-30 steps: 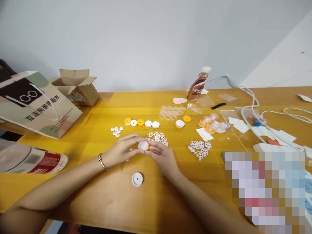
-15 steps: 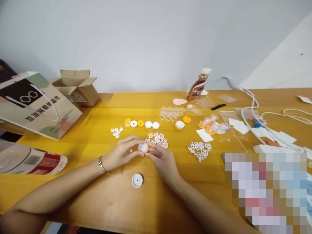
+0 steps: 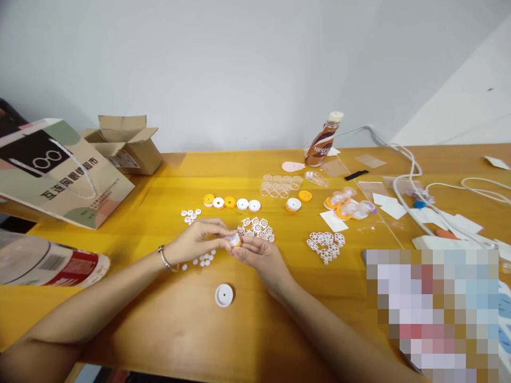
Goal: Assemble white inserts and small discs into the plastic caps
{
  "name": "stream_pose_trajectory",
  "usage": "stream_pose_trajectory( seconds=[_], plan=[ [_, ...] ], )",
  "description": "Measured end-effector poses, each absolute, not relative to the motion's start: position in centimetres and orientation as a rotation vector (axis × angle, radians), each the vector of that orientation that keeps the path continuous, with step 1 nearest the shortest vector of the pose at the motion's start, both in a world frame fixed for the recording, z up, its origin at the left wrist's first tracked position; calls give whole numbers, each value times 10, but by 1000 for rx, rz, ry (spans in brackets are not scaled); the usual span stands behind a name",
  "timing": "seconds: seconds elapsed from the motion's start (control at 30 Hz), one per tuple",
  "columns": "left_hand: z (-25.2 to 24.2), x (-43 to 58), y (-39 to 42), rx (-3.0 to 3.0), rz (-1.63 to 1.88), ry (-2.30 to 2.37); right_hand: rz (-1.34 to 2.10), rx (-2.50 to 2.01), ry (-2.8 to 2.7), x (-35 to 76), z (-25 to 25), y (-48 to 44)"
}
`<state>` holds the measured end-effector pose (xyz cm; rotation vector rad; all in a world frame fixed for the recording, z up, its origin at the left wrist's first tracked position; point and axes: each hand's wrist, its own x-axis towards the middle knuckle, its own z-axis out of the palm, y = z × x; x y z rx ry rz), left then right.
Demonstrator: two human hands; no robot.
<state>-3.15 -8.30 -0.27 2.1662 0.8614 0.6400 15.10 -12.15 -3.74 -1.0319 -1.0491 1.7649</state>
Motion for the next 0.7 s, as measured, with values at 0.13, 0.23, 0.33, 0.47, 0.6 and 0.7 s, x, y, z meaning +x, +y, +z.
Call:
stream_pose_trajectory(
  seconds=[0.13, 0.23, 0.33, 0.47, 0.6, 0.7],
  plan=[
    [7, -29, -83, 2176, 602, 869, 1848, -987, -943, 153, -39, -121],
    [9, -28, -83, 2168, 616, 871, 1868, -978, -933, 154, -38, -121],
    [6, -30, -80, 2096, 635, 855, 1880, -966, -948, 154, -36, -121],
    [7, -33, -77, 1994, 587, 841, 1894, -944, -991, 152, -34, -122],
    [9, -33, -81, 2052, 575, 855, 1856, -925, -1077, 151, -35, -123],
    [11, -33, -84, 2129, 583, 871, 1789, -974, -1147, 150, -36, -123]
  ],
)
